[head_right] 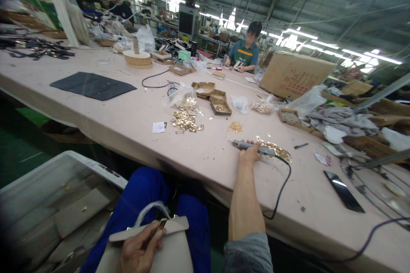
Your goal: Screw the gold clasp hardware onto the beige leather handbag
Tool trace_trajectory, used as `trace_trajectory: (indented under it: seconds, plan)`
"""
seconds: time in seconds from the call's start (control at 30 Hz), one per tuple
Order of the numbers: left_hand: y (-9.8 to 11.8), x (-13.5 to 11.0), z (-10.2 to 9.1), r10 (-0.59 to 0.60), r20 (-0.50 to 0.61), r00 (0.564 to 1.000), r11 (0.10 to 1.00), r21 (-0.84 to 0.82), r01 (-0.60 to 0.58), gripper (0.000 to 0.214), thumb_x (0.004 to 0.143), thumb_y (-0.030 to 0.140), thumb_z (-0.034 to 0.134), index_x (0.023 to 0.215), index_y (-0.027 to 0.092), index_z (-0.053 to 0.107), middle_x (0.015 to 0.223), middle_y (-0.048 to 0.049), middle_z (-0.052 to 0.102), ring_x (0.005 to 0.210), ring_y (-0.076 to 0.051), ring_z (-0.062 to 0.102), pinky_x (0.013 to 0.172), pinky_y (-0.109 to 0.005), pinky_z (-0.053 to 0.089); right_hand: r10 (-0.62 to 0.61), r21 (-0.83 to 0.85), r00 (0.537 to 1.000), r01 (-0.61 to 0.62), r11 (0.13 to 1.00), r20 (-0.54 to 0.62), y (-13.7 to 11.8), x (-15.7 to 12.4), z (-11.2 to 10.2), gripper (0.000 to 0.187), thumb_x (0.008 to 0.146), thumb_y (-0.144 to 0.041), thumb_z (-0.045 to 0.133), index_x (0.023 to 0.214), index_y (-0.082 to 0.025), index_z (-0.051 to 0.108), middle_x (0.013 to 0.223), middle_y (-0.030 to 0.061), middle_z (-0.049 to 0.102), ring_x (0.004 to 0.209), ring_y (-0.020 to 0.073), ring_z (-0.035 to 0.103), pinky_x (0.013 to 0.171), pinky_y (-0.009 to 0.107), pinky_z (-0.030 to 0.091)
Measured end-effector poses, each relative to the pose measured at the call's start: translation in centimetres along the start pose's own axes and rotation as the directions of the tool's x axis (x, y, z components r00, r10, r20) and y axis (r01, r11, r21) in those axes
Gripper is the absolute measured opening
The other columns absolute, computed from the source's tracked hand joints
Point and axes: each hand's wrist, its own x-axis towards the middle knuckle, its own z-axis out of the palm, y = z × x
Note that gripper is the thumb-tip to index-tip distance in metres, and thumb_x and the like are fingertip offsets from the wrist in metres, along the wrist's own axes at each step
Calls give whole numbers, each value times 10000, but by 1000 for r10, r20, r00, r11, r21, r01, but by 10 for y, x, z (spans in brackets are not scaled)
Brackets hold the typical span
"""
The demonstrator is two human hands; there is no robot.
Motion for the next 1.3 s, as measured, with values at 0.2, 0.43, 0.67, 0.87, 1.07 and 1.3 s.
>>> trace_trajectory:
  seconds: [0.2,0.43,0.67,0.87,1.07,1.3]
  plan:
    - [-2,-2,2,-8,-2,1000,1000,-5,8,255,985,207,684,1238,195,713,781,12,769,585,-132,724,664,-182,633,-20,-16,999,19,1000,-49,0,-3,3,329,1031,-461,623,944,-261,375,832,-41,610,669,143,680,612,377,695]
    - [4,4,0,1,-7,1000,1000,-13,-1,253,985,211,681,1236,199,715,774,16,766,576,-130,723,641,-170,629,-79,-54,992,74,996,-102,8,3,4,351,1000,-466,649,942,-273,361,807,-50,575,618,158,679,491,343,670]
    - [7,4,-1,-26,-13,1000,1000,-16,26,250,977,234,696,1219,183,729,739,15,751,569,-130,718,627,-163,626,-156,-80,984,149,986,-85,15,11,-1,391,963,-515,650,933,-282,337,802,-48,573,603,152,673,446,298,641]
    - [5,2,-1,-18,-17,1000,1000,-4,18,249,977,238,694,1218,191,735,734,18,750,584,-130,722,682,-177,630,-151,-71,980,143,987,-127,14,11,0,374,975,-479,646,933,-281,333,794,-55,576,593,155,676,445,311,647]
    - [9,6,0,-59,-4,998,998,-21,59,224,992,307,676,1156,179,759,690,-1,737,542,-148,707,600,-188,621,-104,-38,984,99,994,-142,7,4,4,349,1008,-438,629,923,-277,331,801,-60,572,587,140,671,457,297,652]
    - [14,14,2,-294,107,950,939,-155,308,321,1003,425,637,1155,181,780,686,-18,750,547,-181,728,547,-227,637,-7,19,998,8,1000,-60,-13,-20,3,338,1054,-451,577,930,-278,316,803,-65,577,604,128,651,550,354,688]
